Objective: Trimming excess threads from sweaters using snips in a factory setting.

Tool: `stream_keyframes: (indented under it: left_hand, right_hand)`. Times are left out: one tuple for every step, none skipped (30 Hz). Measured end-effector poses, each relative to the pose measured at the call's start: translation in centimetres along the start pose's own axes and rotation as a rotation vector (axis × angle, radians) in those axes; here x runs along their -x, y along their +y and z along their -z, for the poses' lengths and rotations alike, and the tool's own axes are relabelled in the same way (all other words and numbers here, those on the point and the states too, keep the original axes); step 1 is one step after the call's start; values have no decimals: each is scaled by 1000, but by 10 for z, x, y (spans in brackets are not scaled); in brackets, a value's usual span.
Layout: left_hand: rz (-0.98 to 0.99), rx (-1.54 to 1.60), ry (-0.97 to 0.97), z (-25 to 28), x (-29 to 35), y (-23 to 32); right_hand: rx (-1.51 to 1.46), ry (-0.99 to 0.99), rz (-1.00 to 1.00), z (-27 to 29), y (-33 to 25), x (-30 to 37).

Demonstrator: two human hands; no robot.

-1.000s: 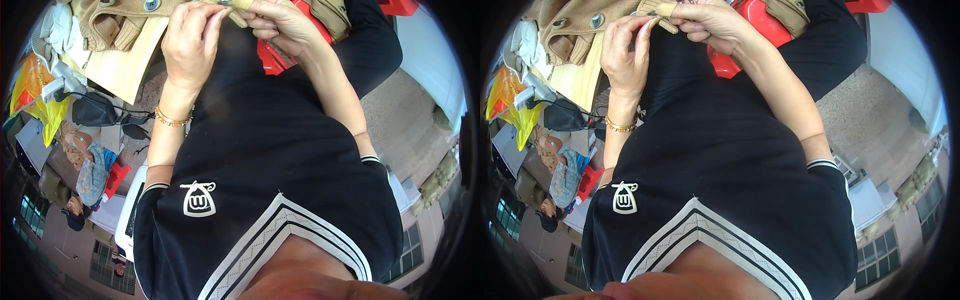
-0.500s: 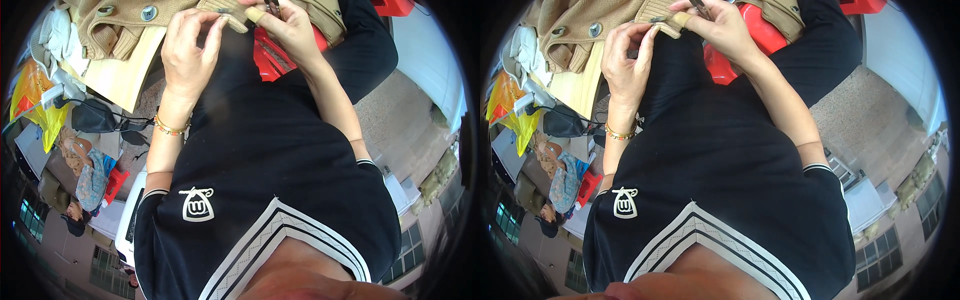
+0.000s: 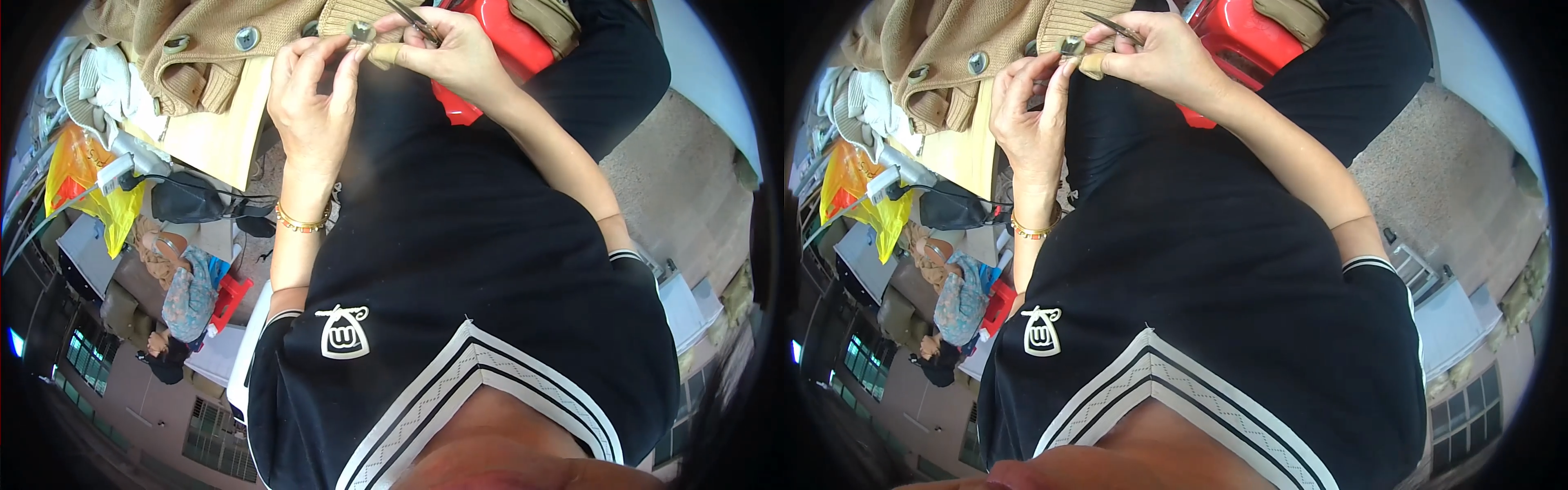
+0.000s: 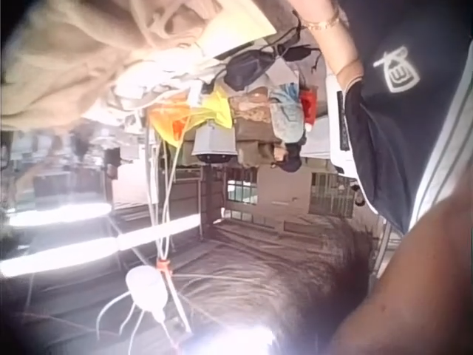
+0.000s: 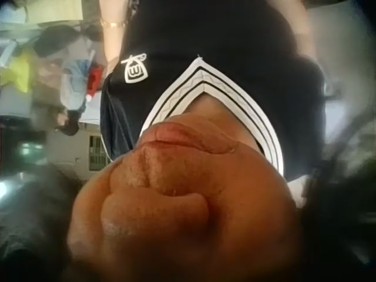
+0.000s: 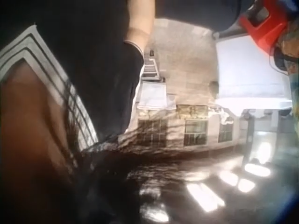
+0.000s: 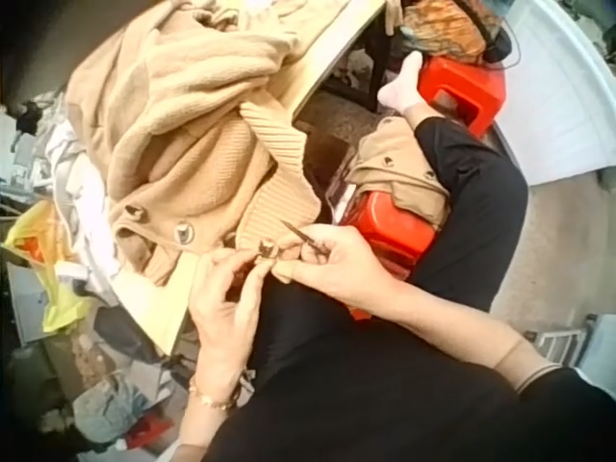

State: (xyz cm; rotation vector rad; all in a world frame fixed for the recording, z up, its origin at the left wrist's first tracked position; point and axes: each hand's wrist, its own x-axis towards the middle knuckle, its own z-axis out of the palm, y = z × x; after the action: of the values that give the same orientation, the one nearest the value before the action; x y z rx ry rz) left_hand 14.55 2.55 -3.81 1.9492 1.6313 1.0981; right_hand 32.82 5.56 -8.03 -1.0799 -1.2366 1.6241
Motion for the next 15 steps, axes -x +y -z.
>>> stream_keyframes:
  left_hand:
    - [29,13,-6,1,0,1]
    - [27,9,-12,1,0,1]
    - [71,37,-18,2,0,1]
    - [116,65,-25,2,-1,1]
    - [113,62,-30,3,-2,1]
    - [104,47,-34,4,-4,2]
    - [95,33,-38,5,-5,3]
    - [91,34,-43,5,-6,4]
    - [105,61,-40,5,-6,5]
    - [119,89,-37,5,-7,5]
    - [117,89,-40,5,-7,3]
    - [85,105,-15,4,-7,-2]
    - [54,122,11,3,-6,-5]
    - [52,122,8,2,-6,-4]
    - [90,128,16,0,-5,-3]
  right_hand:
    - [41,2,23,-1,7,-2]
    - [85,2,45,-4,5,-3]
    - [79,6,45,-6,1,-3]
    - [13,-5,-6,-6,-5,-1]
    - [-54,-18,-55,-7,-11,-1]
    - [-58,-14,-54,-8,-10,0]
    - [-105,-14,-69,-9,-9,1]
    - [-151,-12,-83,-9,-8,1]
    - [-153,-7,-81,-8,-1,0]
    - [-89,-8,-8,-5,9,-2]
    - [-23,-11,63,-4,14,-3]
    - [-24,-7,64,-3,18,-2]
    - [-38,-3,54,-2,21,-2]
    - [-53,-1,44,-1,21,-1]
    - [-53,2,45,0,21,-1]
